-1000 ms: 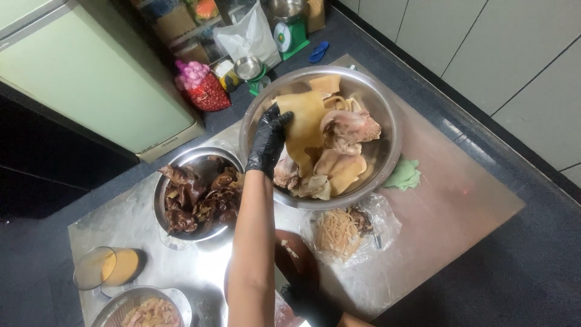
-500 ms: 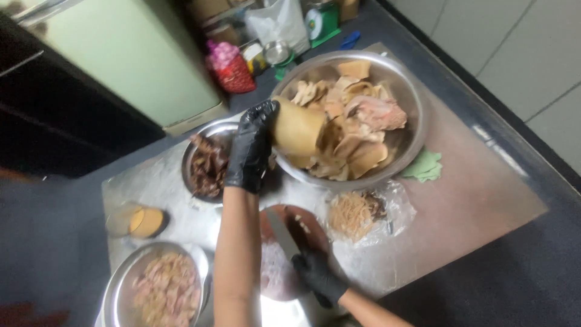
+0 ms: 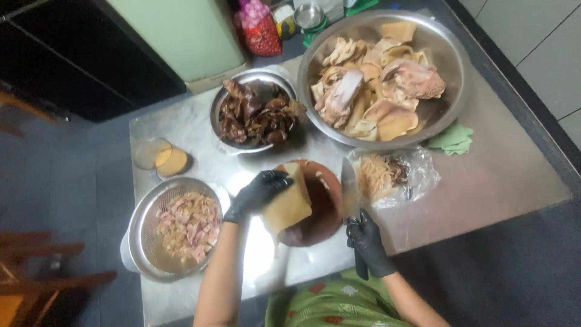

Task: Slicing cooked meat or skin on a wooden cutting board using a knife in a food preparation area.

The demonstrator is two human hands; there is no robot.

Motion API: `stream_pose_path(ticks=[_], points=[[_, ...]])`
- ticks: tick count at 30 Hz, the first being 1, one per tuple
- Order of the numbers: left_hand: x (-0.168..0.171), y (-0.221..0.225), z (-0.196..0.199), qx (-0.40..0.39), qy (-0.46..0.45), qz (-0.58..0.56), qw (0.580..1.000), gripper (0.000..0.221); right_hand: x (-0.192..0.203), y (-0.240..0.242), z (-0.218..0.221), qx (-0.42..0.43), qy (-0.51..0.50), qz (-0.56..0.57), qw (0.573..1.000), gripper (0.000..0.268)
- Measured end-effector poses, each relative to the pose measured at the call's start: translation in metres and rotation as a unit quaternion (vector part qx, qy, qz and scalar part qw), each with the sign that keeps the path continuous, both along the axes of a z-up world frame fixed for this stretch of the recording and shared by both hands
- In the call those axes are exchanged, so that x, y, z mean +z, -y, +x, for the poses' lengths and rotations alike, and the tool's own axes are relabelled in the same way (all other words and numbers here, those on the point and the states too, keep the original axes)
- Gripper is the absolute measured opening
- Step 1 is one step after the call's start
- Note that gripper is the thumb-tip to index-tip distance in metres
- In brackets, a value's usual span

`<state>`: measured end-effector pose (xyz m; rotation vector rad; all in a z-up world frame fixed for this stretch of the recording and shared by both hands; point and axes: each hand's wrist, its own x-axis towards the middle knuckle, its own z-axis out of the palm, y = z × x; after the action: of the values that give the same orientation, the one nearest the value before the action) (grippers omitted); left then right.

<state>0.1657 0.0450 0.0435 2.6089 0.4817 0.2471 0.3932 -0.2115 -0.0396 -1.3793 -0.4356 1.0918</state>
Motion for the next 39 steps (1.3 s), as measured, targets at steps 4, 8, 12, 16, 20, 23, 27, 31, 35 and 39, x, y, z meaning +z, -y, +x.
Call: stream_pose_path(ticks=[4, 8, 12, 16, 20, 23, 27, 31, 35, 39], points=[[-0.278, -0.022, -0.052, 0.218, 0.198, -0.685, 0.666, 0.050, 0.013, 0.004, -0.005, 0.121, 0.145, -0.062, 0.980, 0.012], [-0.272, 0.015, -0.100, 0.231, 0.035, -0.112, 0.966, 0.037, -0.027, -0.015, -0.026, 0.206, 0.597, -0.040, 0.775, 0.038], [-0.263, 0.022, -0.093, 0.191, -0.093, 0.194, 0.958, 0.037, -0.073, -0.041, -0.045, 0.231, 0.796, 0.093, 0.552, 0.036], [-0.269, 0.024, -0.066, 0.171, -0.159, 0.227, 0.946, 0.043, -0.047, -0.060, -0.064, 0.216, 0.822, 0.039, 0.526, 0.037], [-0.277, 0.021, -0.052, 0.148, -0.257, 0.268, 0.917, 0.052, -0.031, -0.069, -0.048, 0.360, 0.756, 0.037, 0.545, 0.023], [-0.283, 0.023, -0.040, 0.131, -0.320, 0.290, 0.892, 0.059, -0.024, -0.068, -0.057, 0.307, 0.833, 0.083, 0.453, 0.034], [-0.288, 0.036, -0.021, 0.103, -0.413, 0.330, 0.842, 0.069, -0.044, -0.074, -0.075, 0.354, 0.772, -0.059, 0.525, 0.049], [-0.288, 0.038, -0.008, 0.081, -0.471, 0.356, 0.803, 0.076, -0.057, -0.083, -0.069, 0.418, 0.784, -0.032, 0.457, 0.057], [-0.286, 0.049, 0.030, 0.042, -0.553, 0.395, 0.733, 0.087, -0.009, -0.090, -0.073, 0.413, 0.634, -0.108, 0.645, 0.048], [-0.272, 0.054, 0.026, 0.007, -0.626, 0.442, 0.643, 0.098, 0.076, -0.101, -0.072, 0.390, 0.304, -0.294, 0.818, 0.065]])
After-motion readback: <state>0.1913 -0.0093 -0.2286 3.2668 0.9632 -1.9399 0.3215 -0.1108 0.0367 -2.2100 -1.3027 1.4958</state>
